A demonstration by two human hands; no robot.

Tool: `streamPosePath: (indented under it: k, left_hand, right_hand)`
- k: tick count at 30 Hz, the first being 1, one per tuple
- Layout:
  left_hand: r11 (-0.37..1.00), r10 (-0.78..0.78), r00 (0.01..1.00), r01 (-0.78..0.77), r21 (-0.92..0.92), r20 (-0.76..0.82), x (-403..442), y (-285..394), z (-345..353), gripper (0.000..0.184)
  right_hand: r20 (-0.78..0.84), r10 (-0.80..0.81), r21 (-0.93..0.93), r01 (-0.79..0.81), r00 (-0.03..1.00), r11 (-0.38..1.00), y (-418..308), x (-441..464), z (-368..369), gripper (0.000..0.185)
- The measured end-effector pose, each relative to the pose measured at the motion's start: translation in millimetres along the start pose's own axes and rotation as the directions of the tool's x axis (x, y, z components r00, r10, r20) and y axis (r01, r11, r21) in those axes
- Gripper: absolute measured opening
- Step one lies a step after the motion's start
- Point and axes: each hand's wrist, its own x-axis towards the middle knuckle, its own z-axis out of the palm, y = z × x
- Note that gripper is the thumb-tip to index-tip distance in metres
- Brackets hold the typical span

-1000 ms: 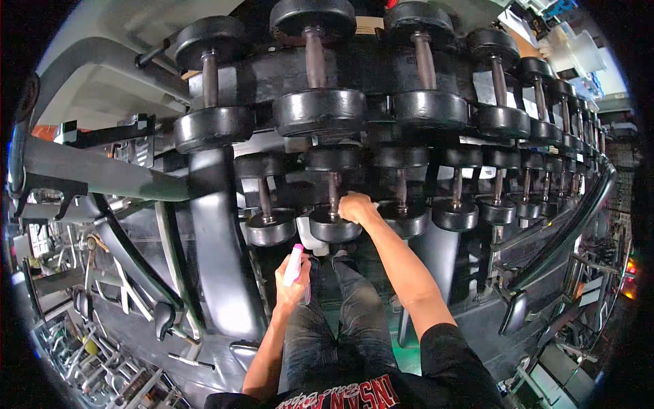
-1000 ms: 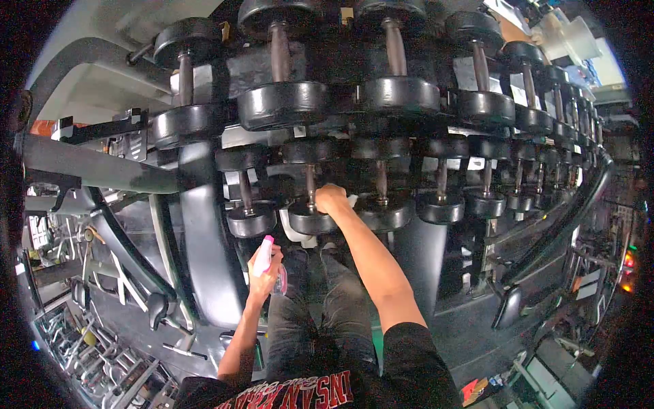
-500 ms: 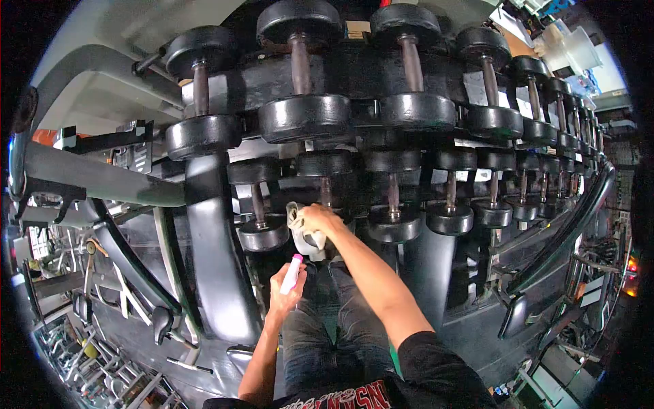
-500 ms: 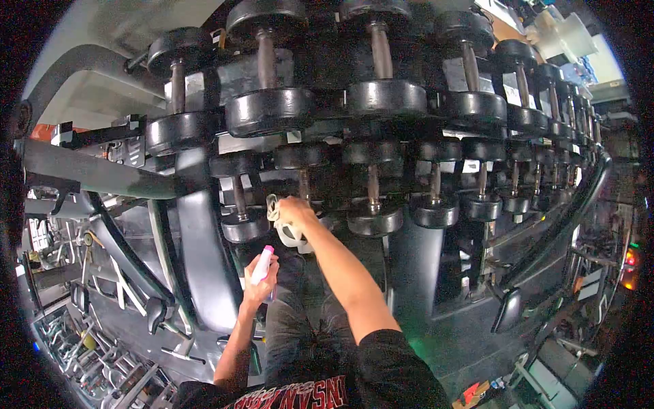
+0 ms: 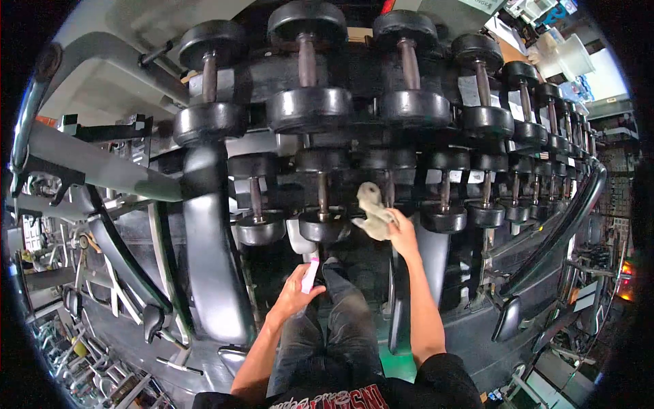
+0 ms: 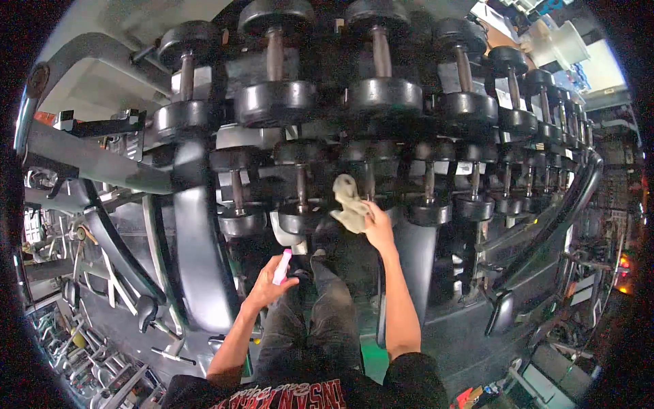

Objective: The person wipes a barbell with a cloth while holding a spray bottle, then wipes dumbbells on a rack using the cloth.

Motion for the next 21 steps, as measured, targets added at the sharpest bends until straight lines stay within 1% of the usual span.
streamPosePath:
  k: [1, 2, 3, 4, 5, 6, 7, 8, 10, 13, 14, 16, 18, 20, 21]
  left_hand:
    - [1.000, 0.017, 1.000, -0.017, 0.003, -0.022, 0, -4, 1, 0.055]
    - [0.999, 0.041, 0.998, -0.041, 0.007, -0.046, 2, -5, 2, 0.051]
    - [0.993, 0.099, 0.993, -0.094, 0.071, -0.072, 2, -5, 2, 0.041]
    - [0.993, 0.102, 0.992, -0.096, 0.072, -0.070, 3, -9, 2, 0.041]
    - [0.990, 0.132, 0.988, -0.127, 0.064, -0.083, 5, -11, 2, 0.038]
    - [0.986, 0.163, 0.982, -0.159, 0.054, -0.098, 6, -12, 2, 0.035]
    - [0.987, 0.158, 0.982, -0.157, 0.017, -0.103, 6, -14, 2, 0.031]
    - [0.987, 0.161, 0.981, -0.160, 0.017, -0.106, 6, -14, 1, 0.031]
    - [0.989, 0.142, 0.985, -0.145, -0.022, -0.098, 5, -17, -2, 0.030]
    - [0.986, 0.166, 0.981, -0.165, 0.025, -0.099, 0, -15, -7, 0.030]
    - [0.986, 0.168, 0.981, -0.166, 0.027, -0.098, -2, -15, -8, 0.030]
    - [0.987, 0.163, 0.984, -0.162, 0.009, -0.073, -4, -16, -9, 0.029]
    - [0.988, 0.154, 0.985, -0.155, -0.001, -0.079, -4, -22, -6, 0.027]
    - [0.989, 0.145, 0.986, -0.146, -0.008, -0.086, -5, -25, -4, 0.025]
    - [0.988, 0.151, 0.983, -0.149, 0.027, -0.102, -4, -25, -3, 0.023]
  right_hand:
    - [-0.049, -0.047, 0.061, 0.050, 0.998, 0.997, -9, -13, -3, 0.035]
    - [-0.050, -0.054, 0.061, 0.057, 0.997, 0.997, -5, -21, -4, 0.035]
    - [-0.153, -0.036, 0.031, 0.042, 0.988, 0.999, 3, -33, -4, 0.033]
    - [-0.255, -0.019, 0.004, 0.020, 0.967, 1.000, 10, -45, -5, 0.032]
    - [-0.258, -0.019, 0.003, 0.021, 0.966, 1.000, 13, -57, -7, 0.032]
    - [-0.277, 0.022, 0.022, -0.016, 0.961, 1.000, 15, -67, -9, 0.031]
    - [-0.293, 0.062, 0.042, -0.051, 0.954, 0.998, 17, -76, -10, 0.031]
    - [-0.294, 0.058, 0.042, -0.047, 0.954, 0.998, 20, -85, -11, 0.031]
    - [-0.343, 0.100, 0.162, -0.046, 0.934, 0.986, 30, -99, -9, 0.030]
    - [-0.357, 0.102, 0.155, -0.049, 0.929, 0.987, 33, -114, -7, 0.030]
    - [-0.362, 0.100, 0.138, -0.053, 0.927, 0.989, 32, -118, -7, 0.030]
    - [-0.368, 0.092, 0.164, -0.033, 0.925, 0.986, 38, -124, -6, 0.030]
    - [-0.372, 0.083, 0.108, -0.046, 0.925, 0.993, 35, -128, -6, 0.029]
    - [-0.379, 0.082, 0.139, -0.030, 0.922, 0.990, 33, -131, -3, 0.029]
    - [-0.385, 0.080, 0.169, -0.015, 0.919, 0.986, 32, -132, -1, 0.029]
